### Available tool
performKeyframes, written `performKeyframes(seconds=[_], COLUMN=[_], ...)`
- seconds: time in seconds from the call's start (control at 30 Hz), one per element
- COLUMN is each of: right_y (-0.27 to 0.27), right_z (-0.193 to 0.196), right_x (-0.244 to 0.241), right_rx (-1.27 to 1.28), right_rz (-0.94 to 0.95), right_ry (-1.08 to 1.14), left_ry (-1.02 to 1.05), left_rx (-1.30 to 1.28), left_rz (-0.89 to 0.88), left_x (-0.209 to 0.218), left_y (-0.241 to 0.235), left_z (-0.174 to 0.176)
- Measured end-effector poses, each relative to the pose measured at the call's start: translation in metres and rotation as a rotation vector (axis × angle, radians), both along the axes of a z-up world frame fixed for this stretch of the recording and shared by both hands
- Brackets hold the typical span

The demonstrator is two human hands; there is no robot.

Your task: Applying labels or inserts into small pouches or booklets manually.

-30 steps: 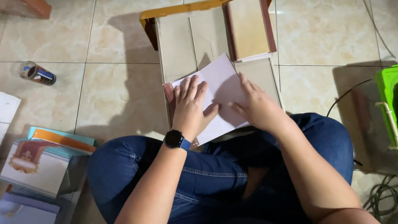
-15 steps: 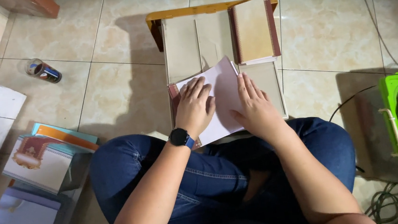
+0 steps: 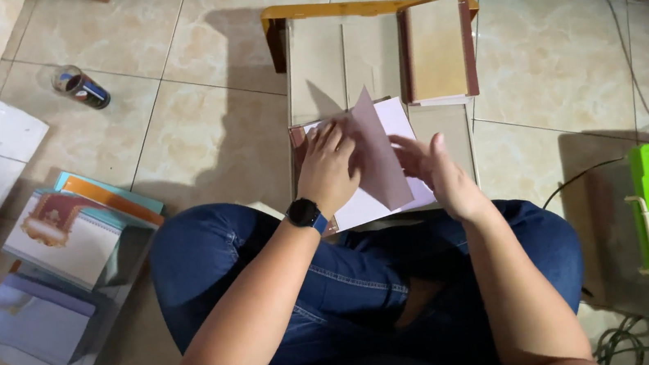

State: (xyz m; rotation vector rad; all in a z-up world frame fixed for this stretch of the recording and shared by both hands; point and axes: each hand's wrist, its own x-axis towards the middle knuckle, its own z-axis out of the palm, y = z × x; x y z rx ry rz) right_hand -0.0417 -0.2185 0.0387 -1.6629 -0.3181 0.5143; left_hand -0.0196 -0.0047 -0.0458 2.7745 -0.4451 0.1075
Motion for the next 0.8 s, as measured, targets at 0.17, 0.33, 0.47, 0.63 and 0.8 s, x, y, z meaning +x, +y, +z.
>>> performKeyframes(seconds=[0.17,0.33,0.47,0.63,0.8], right_y=[0.012,0.030,0.035,0.024,0.031], right_z=[0.011,0.003,-0.003,-0.024,-0.076], right_x=[-0.008,-0.019,-0.021,-0.007,0.022], right_rx=[-0.222,-0.692,-0.781,-0.765,-0.915], right_rz=[0.152,0.156,0.126,0.122,0.065], right_ry=[-0.125,-0.509,-0.668,-0.933,-1.258], left_ry=[0.036,-0.123,-0.260,-0.005,0.135], left_rx=[-0.368,-0.899,-0.262,-0.037,0.046], left_rz=[0.111,0.331,0.066,0.125,0.109], left_x=[0.006,0.009,0.013,0.016,0.014], left_y=[0.004,0.012,0.010,0.013,0.012], left_z=[-0.012,-0.001,-0.002,-0.006,0.008])
